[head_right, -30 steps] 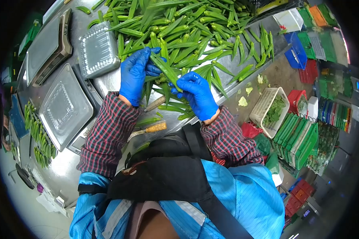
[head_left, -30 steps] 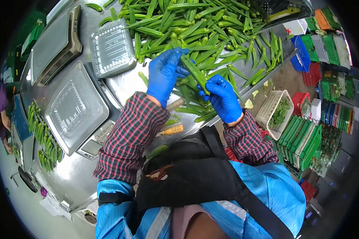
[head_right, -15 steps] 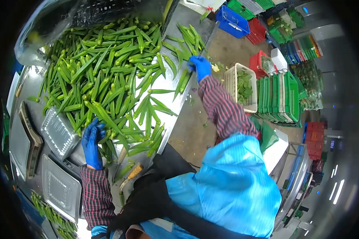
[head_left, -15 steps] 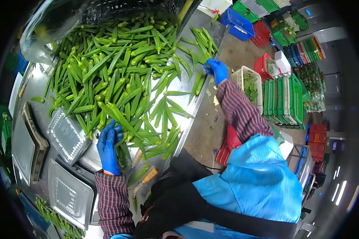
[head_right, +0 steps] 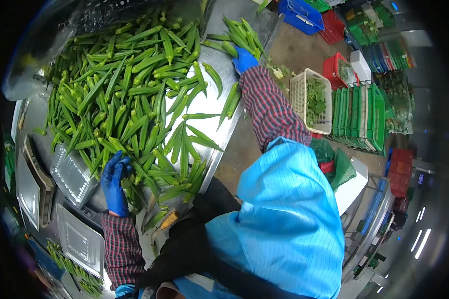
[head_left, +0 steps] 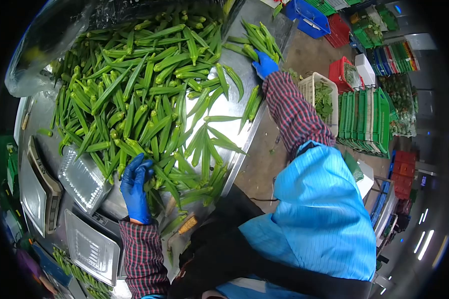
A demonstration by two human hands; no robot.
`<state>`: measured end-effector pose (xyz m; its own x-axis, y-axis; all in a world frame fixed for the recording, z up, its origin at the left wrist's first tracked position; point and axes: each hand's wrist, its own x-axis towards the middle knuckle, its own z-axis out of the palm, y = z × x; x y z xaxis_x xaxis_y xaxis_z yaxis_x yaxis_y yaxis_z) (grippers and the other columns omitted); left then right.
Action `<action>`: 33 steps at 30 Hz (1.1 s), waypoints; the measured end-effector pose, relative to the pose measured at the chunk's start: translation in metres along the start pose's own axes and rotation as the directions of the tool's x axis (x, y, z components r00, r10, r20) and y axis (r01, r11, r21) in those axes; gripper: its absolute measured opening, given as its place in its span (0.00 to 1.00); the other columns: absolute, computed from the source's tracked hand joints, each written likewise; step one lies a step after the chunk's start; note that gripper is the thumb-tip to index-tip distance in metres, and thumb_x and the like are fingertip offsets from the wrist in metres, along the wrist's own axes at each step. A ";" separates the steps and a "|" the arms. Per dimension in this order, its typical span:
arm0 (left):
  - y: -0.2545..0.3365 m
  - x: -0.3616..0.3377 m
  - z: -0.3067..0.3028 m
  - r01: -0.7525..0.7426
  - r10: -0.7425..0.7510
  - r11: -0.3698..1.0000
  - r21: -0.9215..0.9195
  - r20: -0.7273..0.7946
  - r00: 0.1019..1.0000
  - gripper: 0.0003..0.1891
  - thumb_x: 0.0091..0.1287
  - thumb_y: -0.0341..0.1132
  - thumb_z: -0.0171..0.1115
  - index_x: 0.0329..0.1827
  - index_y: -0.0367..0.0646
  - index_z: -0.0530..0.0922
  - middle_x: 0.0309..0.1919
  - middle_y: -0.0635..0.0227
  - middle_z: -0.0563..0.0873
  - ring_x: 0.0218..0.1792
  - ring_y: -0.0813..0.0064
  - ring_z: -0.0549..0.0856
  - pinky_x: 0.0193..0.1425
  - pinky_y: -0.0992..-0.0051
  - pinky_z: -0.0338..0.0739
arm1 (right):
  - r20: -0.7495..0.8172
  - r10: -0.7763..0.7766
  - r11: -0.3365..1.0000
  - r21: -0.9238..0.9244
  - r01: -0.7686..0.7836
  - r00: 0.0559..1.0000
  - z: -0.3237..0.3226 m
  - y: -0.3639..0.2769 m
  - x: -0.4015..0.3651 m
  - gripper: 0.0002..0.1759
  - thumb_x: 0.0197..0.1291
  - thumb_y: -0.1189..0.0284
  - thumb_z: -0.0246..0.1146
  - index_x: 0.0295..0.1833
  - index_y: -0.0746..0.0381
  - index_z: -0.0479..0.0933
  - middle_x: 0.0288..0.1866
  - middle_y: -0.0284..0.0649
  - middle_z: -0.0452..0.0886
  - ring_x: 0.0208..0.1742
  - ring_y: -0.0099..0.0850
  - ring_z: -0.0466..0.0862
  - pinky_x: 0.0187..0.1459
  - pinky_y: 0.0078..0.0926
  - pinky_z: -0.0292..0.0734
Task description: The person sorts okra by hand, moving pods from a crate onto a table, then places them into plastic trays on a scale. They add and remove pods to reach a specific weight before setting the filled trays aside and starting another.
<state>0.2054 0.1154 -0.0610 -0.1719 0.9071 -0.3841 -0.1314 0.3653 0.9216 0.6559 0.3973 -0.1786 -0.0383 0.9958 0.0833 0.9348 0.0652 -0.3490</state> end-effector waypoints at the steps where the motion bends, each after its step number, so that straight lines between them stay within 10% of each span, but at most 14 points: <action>1: -0.001 0.001 0.000 -0.008 0.008 1.000 0.009 0.006 1.000 0.17 0.70 0.35 0.53 0.59 0.38 0.74 0.46 0.65 0.82 0.43 0.77 0.80 0.50 0.77 0.75 | 0.030 0.056 0.998 0.015 -0.057 0.998 -0.004 0.005 0.013 0.34 0.54 0.63 0.64 0.66 0.60 0.65 0.61 0.53 0.72 0.63 0.47 0.72 0.63 0.37 0.66; 7: 0.006 0.002 0.000 -0.023 0.023 1.000 0.014 -0.016 1.000 0.17 0.70 0.35 0.53 0.59 0.38 0.74 0.45 0.65 0.83 0.42 0.77 0.81 0.51 0.76 0.75 | -0.031 0.205 0.979 0.021 -0.205 0.978 -0.019 -0.007 0.039 0.35 0.52 0.59 0.67 0.63 0.63 0.68 0.58 0.53 0.74 0.60 0.46 0.74 0.61 0.37 0.68; 9: 0.002 0.002 -0.006 -0.022 0.022 1.000 0.014 -0.027 0.999 0.17 0.70 0.35 0.53 0.59 0.38 0.74 0.45 0.64 0.83 0.43 0.76 0.81 0.52 0.75 0.75 | -0.288 0.052 0.992 -0.097 -0.083 0.956 -0.031 -0.034 0.018 0.34 0.50 0.59 0.69 0.62 0.61 0.69 0.55 0.51 0.76 0.56 0.44 0.77 0.59 0.37 0.70; 12: 0.001 0.000 -0.013 0.000 -0.001 1.000 -0.019 -0.048 0.999 0.15 0.70 0.30 0.52 0.59 0.37 0.74 0.46 0.63 0.82 0.44 0.77 0.81 0.52 0.78 0.75 | 0.030 0.106 0.943 0.313 -0.110 0.994 -0.015 -0.051 -0.013 0.32 0.50 0.60 0.69 0.60 0.59 0.71 0.52 0.48 0.78 0.53 0.43 0.79 0.57 0.37 0.72; 15: 0.004 -0.001 -0.016 -0.016 0.016 1.000 0.000 -0.045 0.999 0.17 0.70 0.33 0.52 0.60 0.37 0.73 0.46 0.63 0.82 0.45 0.76 0.81 0.53 0.76 0.75 | 0.152 -0.017 0.981 0.193 -0.013 0.988 -0.006 -0.078 -0.054 0.28 0.51 0.62 0.67 0.59 0.57 0.72 0.53 0.48 0.78 0.54 0.42 0.79 0.56 0.38 0.72; 19: 0.013 -0.009 -0.029 -0.049 0.044 0.997 -0.057 -0.084 0.995 0.16 0.69 0.28 0.53 0.59 0.34 0.73 0.46 0.60 0.82 0.45 0.76 0.81 0.52 0.78 0.75 | -0.066 -0.034 0.997 0.067 0.039 0.997 0.037 -0.002 -0.021 0.26 0.55 0.63 0.64 0.58 0.61 0.73 0.54 0.51 0.77 0.53 0.45 0.78 0.57 0.38 0.72; 22: 0.006 -0.017 -0.054 -0.071 0.056 0.993 -0.091 -0.163 0.985 0.16 0.69 0.27 0.53 0.59 0.35 0.73 0.47 0.61 0.82 0.47 0.76 0.80 0.51 0.78 0.75 | -0.113 0.049 0.986 0.162 -0.030 0.992 -0.004 -0.073 -0.031 0.25 0.54 0.68 0.65 0.59 0.59 0.74 0.54 0.48 0.77 0.52 0.43 0.79 0.56 0.36 0.73; 26: -0.015 -0.019 -0.083 -0.173 0.153 0.984 -0.049 -0.273 0.950 0.16 0.67 0.23 0.53 0.58 0.36 0.74 0.48 0.64 0.82 0.47 0.78 0.81 0.51 0.79 0.75 | -0.210 -0.603 0.738 0.220 0.638 0.769 -0.037 -0.209 -0.071 0.29 0.45 0.80 0.66 0.57 0.57 0.75 0.54 0.43 0.78 0.52 0.41 0.79 0.55 0.34 0.74; 33: -0.008 -0.008 -0.079 -0.319 0.332 0.943 0.092 -0.264 0.906 0.16 0.64 0.23 0.56 0.55 0.40 0.77 0.44 0.67 0.84 0.42 0.80 0.83 0.49 0.80 0.76 | 0.138 -0.883 0.440 -0.084 0.894 0.448 0.005 -0.345 -0.073 0.48 0.40 0.71 0.67 0.71 0.53 0.56 0.66 0.41 0.65 0.67 0.42 0.64 0.64 0.45 0.60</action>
<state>0.1308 0.0889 -0.0694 -0.4571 0.8876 -0.0570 0.0204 0.0746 0.9970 0.3349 0.3026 -0.0686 -0.8918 0.3974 0.2165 0.4070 0.9134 -0.0003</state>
